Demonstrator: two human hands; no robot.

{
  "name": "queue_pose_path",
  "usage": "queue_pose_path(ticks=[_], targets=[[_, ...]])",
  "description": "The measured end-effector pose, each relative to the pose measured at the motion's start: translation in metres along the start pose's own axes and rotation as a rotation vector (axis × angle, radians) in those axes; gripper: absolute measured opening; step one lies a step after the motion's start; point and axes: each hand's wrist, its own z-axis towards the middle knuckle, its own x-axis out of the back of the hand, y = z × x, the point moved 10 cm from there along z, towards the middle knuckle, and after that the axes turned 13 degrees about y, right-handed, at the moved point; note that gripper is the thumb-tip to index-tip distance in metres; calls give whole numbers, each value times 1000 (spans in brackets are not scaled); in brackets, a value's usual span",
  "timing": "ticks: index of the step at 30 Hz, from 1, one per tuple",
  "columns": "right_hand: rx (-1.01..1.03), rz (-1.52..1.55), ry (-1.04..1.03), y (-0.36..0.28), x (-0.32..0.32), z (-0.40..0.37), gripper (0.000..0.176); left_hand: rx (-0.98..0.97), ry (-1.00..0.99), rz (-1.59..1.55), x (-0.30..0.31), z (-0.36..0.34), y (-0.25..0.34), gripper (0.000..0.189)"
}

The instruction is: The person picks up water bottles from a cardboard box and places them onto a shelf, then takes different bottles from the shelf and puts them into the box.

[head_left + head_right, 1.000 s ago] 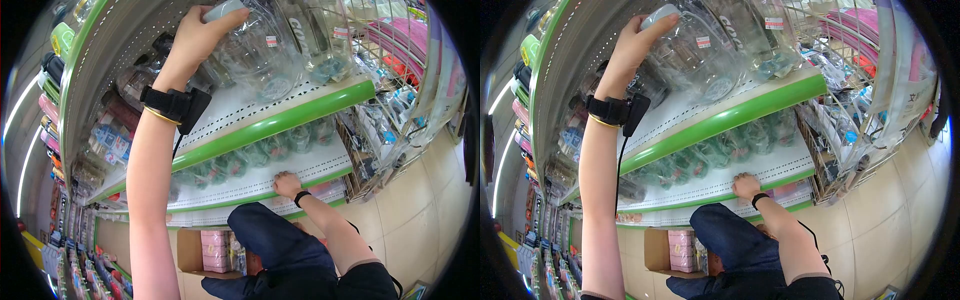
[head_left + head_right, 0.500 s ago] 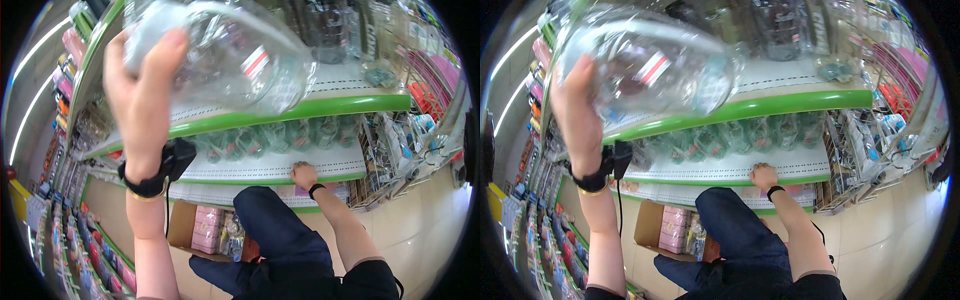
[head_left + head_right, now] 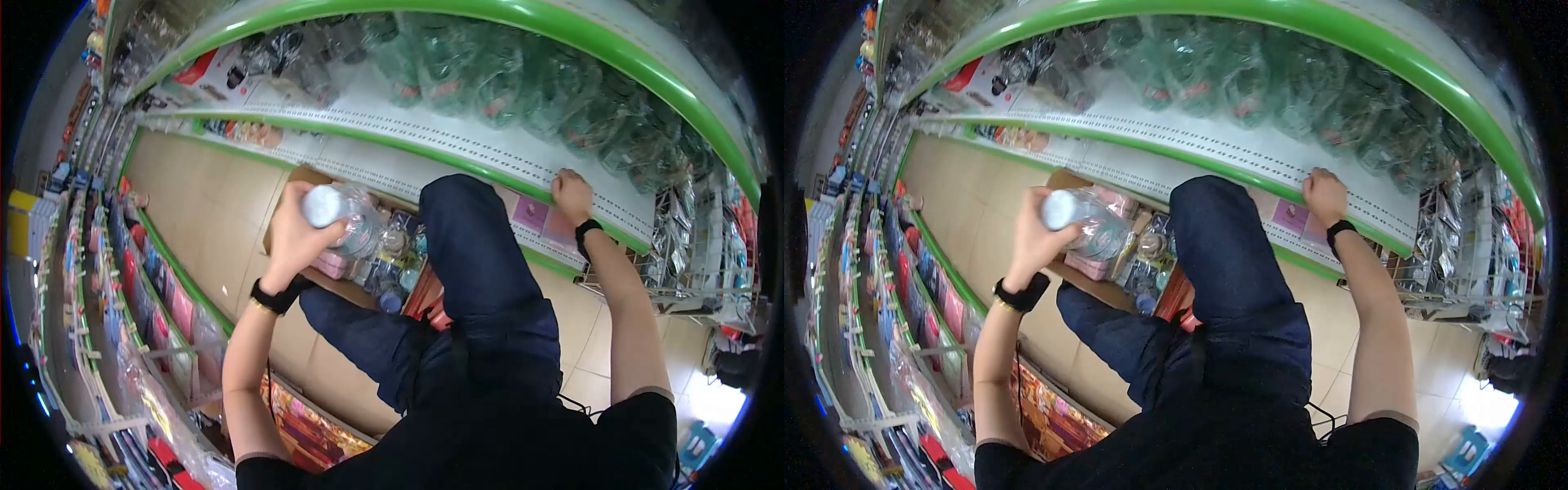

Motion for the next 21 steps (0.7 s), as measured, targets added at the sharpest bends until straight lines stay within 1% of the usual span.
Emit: queue_pose_path(ticks=[1,3,4,5,7,8,10,11,13,14,16,17,19,21], targets=[[-5,-20,8,0,2,1,18,52,-78,89,-19,-6,-29,60],[-7,-44,9,-1,2,2,17,75,-183,188,-59,-20,-78,62],[-4,-50,13,0,2,3,17,94,-218,190,-79,-27,-99,64],[-4,-58,18,1,2,2,17,71,-269,193,-107,-38,-130,66],[-15,-64,11,2,1,2,16,-10,-379,396,-156,-60,-176,69],[-23,-63,8,3,2,2,16,-20,-386,390,-171,-66,-186,69],[-29,-66,10,1,4,3,16,99,-503,516,-197,-85,-216,78],[-22,-59,9,0,5,2,15,83,-512,511,-209,-89,-222,78],[-22,-71,11,1,5,2,15,186,-757,519,-242,-118,-246,85],[-6,-70,13,0,5,2,14,174,-768,517,-254,-126,-249,85],[-17,-69,7,-1,6,2,14,251,-709,583,-263,-143,-256,86],[-16,-62,9,-1,6,3,14,244,-714,584,-269,-152,-255,86],[-12,-54,18,-1,6,3,14,377,-665,613,-271,-167,-265,83],[-7,-46,25,0,6,2,14,360,-695,625,-278,-177,-267,84]])
